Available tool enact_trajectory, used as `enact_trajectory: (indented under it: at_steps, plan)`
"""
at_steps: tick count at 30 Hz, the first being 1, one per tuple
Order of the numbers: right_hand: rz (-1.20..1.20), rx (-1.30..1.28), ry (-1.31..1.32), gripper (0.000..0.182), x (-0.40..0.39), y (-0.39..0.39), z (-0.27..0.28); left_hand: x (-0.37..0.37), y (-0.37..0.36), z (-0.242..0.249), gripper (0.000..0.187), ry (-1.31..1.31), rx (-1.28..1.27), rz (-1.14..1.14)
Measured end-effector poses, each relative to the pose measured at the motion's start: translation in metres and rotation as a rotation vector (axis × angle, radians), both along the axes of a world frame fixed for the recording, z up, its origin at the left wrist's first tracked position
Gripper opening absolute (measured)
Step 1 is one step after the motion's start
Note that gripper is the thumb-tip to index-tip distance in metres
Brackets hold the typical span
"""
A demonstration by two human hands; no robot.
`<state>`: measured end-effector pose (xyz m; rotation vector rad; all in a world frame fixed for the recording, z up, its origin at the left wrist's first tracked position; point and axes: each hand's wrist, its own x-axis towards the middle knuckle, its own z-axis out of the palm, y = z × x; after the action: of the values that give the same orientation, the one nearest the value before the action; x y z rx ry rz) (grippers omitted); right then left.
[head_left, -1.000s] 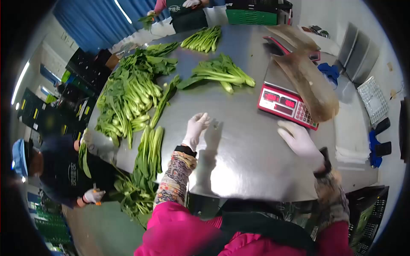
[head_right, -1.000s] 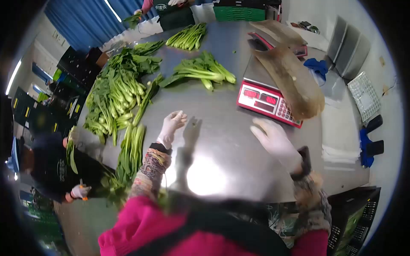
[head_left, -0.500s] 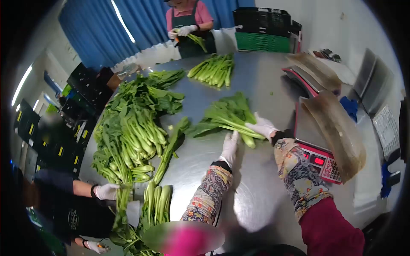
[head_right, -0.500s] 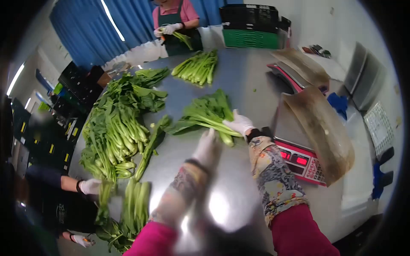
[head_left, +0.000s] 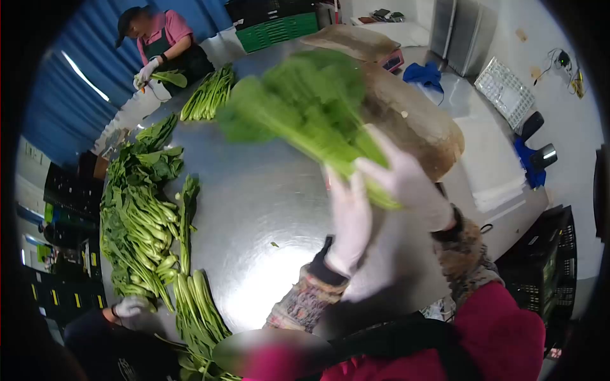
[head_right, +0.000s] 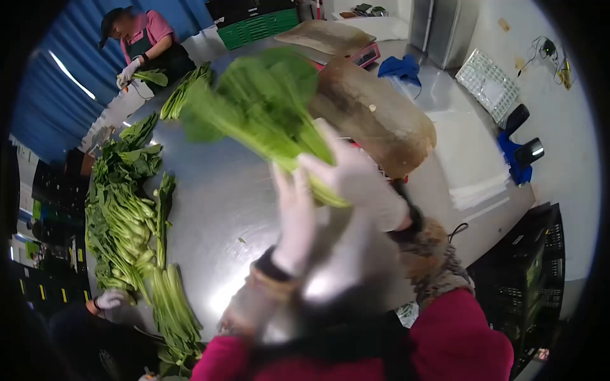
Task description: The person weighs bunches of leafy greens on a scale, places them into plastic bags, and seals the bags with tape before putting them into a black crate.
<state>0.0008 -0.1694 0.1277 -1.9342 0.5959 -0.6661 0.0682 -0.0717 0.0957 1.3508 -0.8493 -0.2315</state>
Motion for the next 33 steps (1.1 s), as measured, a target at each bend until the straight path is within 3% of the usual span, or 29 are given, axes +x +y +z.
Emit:
enact_trajectory:
  at_steps: [1, 3, 4, 5, 7, 8, 9, 10, 13, 14, 15, 16, 17, 19, 24, 26, 27, 29, 33]
  plan:
    - [-0.038, 0.013, 0.02, 0.065, -0.022, -0.015, 0.021, -0.02, -0.015, 0.019, 0.06, -0.088, 0.011, -0.023]
    - [-0.115, -0.004, 0.042, 0.06, -0.051, -0.063, 0.012, -0.042, -0.066, 0.016, 0.065, 0.123, 0.031, -0.101]
    - [-0.1, -0.018, 0.045, 0.06, -0.057, -0.087, 0.007, -0.051, -0.09, 0.012, 0.068, 0.073, 0.116, -0.052]
    - [-0.125, -0.188, 0.163, 0.059, -0.061, -0.112, 0.001, -0.055, -0.11, 0.009, 0.07, 0.023, 0.207, -0.005]
    - [-0.127, -0.41, 0.473, 0.056, -0.056, -0.147, -0.012, -0.052, -0.145, 0.015, 0.065, -0.132, 0.803, 0.029]
    - [-0.01, -0.382, 0.607, 0.054, -0.047, -0.163, -0.03, -0.047, -0.162, -0.004, 0.055, -0.292, 0.926, 0.023]
    - [-0.034, -0.554, 0.73, 0.053, -0.036, -0.181, -0.067, -0.041, -0.172, -0.024, 0.048, -0.451, 1.045, 0.017]
    - [-0.043, -0.675, 0.713, 0.055, -0.03, -0.197, -0.078, -0.04, -0.17, -0.029, 0.035, -0.536, 0.965, 0.044]
    - [-0.151, -0.939, 0.538, 0.043, -0.027, -0.203, -0.07, -0.032, -0.137, 0.007, 0.041, -0.602, 0.913, 0.09]
    - [-0.065, -0.924, 0.528, 0.041, -0.037, -0.204, -0.047, -0.019, -0.122, 0.007, 0.04, -0.559, 0.749, 0.049]
    - [0.026, -0.913, 0.513, 0.038, -0.045, -0.207, -0.027, -0.011, -0.104, 0.007, 0.04, -0.339, 0.528, 0.046]
    - [0.029, -0.866, 0.42, 0.036, -0.053, -0.218, -0.027, 0.003, -0.089, -0.001, 0.039, -0.238, 0.53, 0.093]
    - [0.031, -0.821, 0.326, 0.035, -0.061, -0.231, -0.029, 0.01, -0.067, 0.016, 0.039, 0.065, 0.603, 0.009]
    - [0.032, -0.551, 0.266, 0.039, -0.078, -0.237, -0.021, 0.038, -0.031, -0.012, 0.038, 0.267, 0.51, 0.06]
    - [0.004, -0.363, 0.423, 0.045, -0.093, -0.29, -0.048, 0.042, 0.039, -0.041, 0.043, 0.261, 0.547, 0.304]
    - [0.029, -0.067, 0.375, 0.047, -0.086, -0.306, -0.058, 0.032, 0.043, -0.045, 0.039, 0.366, 0.454, 0.287]
    - [0.045, -0.068, 0.367, 0.047, -0.08, -0.309, -0.06, 0.026, 0.04, -0.046, 0.041, 0.384, 0.437, 0.278]
    - [0.017, 0.165, 0.325, 0.046, -0.067, -0.314, -0.063, 0.016, 0.022, -0.045, 0.048, 0.41, 0.466, 0.218]
    - [0.013, 0.178, 0.336, 0.041, -0.056, -0.281, -0.054, -0.003, -0.035, -0.041, 0.055, 0.543, 0.413, -0.022]
